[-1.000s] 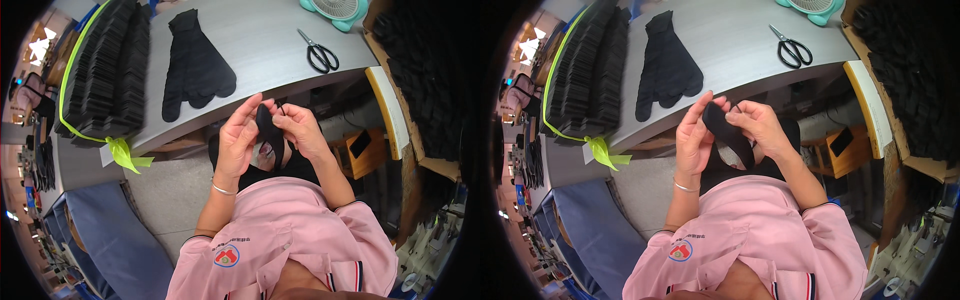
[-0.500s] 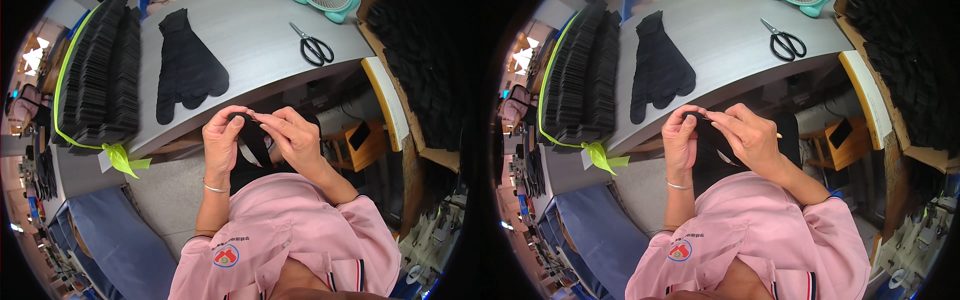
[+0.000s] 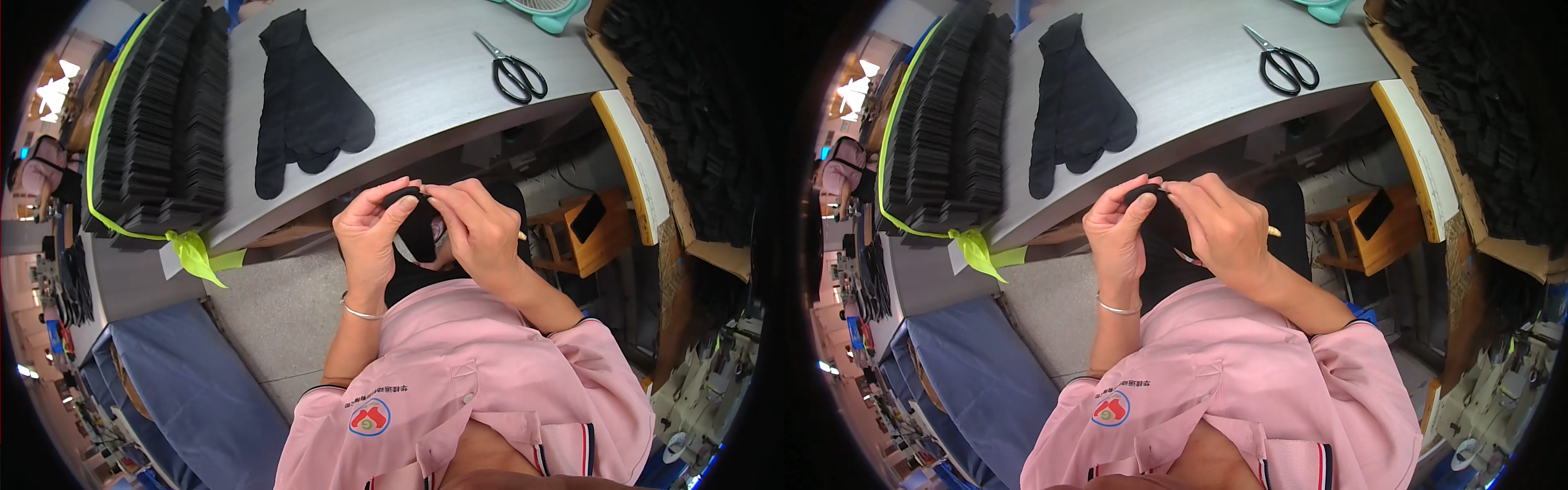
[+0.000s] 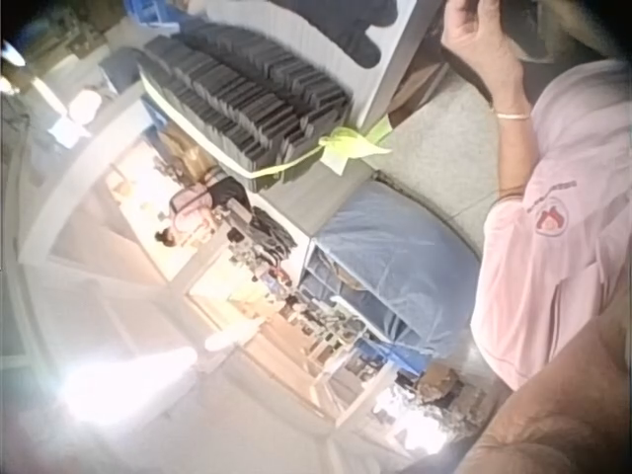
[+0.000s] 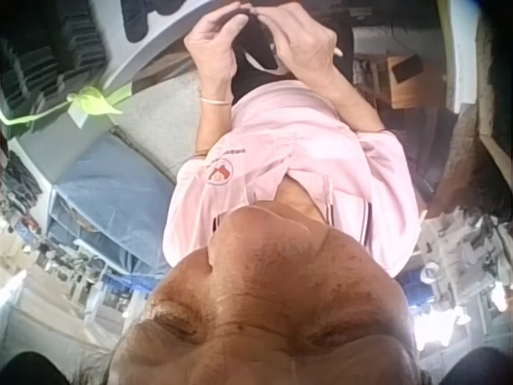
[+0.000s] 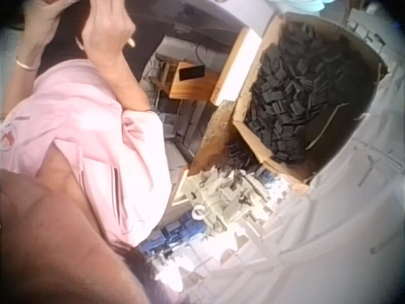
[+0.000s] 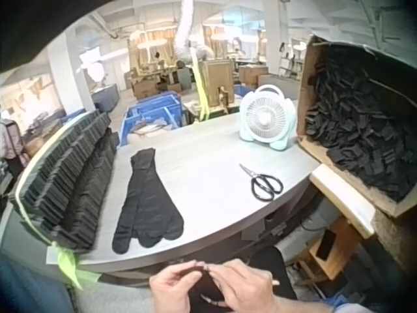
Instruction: Assembling and folding black fabric straps, likely for sports equipment or gloves, at a production workbench.
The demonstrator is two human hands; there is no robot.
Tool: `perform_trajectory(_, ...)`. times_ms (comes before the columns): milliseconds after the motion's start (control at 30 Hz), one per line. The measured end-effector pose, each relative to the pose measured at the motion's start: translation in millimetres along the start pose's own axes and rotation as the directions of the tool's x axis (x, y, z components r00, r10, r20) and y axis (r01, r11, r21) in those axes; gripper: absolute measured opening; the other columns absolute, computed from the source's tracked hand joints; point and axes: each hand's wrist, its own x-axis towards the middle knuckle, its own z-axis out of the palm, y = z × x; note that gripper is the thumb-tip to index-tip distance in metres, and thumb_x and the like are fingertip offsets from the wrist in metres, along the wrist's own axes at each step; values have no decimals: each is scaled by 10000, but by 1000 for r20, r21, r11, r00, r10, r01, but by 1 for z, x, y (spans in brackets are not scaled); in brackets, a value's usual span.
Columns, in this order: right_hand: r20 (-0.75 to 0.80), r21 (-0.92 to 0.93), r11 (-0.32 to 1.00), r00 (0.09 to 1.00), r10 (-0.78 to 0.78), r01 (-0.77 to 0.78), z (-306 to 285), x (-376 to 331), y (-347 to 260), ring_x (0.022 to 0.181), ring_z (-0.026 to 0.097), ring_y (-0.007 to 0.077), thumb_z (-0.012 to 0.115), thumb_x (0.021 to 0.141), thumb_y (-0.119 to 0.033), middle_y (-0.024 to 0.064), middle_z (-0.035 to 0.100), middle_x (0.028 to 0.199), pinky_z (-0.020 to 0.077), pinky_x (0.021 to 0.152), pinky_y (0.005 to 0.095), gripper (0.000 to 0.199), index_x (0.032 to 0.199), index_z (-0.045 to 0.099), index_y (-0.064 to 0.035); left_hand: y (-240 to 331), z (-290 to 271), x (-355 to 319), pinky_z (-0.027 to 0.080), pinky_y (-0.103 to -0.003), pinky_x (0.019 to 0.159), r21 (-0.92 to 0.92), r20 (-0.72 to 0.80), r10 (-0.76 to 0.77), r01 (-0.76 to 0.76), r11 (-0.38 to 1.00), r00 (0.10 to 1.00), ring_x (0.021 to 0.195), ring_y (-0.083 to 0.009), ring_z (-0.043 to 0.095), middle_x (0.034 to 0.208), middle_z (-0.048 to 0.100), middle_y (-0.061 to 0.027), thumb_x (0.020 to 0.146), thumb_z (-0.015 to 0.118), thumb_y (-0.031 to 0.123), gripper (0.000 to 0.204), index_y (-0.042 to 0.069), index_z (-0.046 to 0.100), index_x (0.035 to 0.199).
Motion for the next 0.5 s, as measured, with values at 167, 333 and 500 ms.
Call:
perform_trajectory(167,-120,-34,994,988,95,-99,16,-8,10,621,645,258,709,835,-10,66,636,828,496,517,339,145,975,693,-47,-10,-2,-3,538,-222,801,67,-57,-41,45,997,998,840,-96,660,981,719,-92,863,721,-51,250,-73,691,1110)
perform_trajectory(333,123,329,891,950,288,-313,6,10,17,654,648,175,822,789,-167,103,654,843,513,589,281,328,1064,698,-38,-3,-2,12,524,-269,872,-4,-38,-11,11,1000,999,963,-167,667,1056,706,-156,958,618,14,164,-61,604,1102)
perform_trajectory(500,514,387,705,774,370,-595,16,17,41,736,650,67,758,861,-178,43,727,771,521,676,234,216,934,726,23,17,27,57,557,-286,833,-12,118,19,-18,1000,993,900,-188,692,1001,708,-182,950,632,46,180,-73,597,1081)
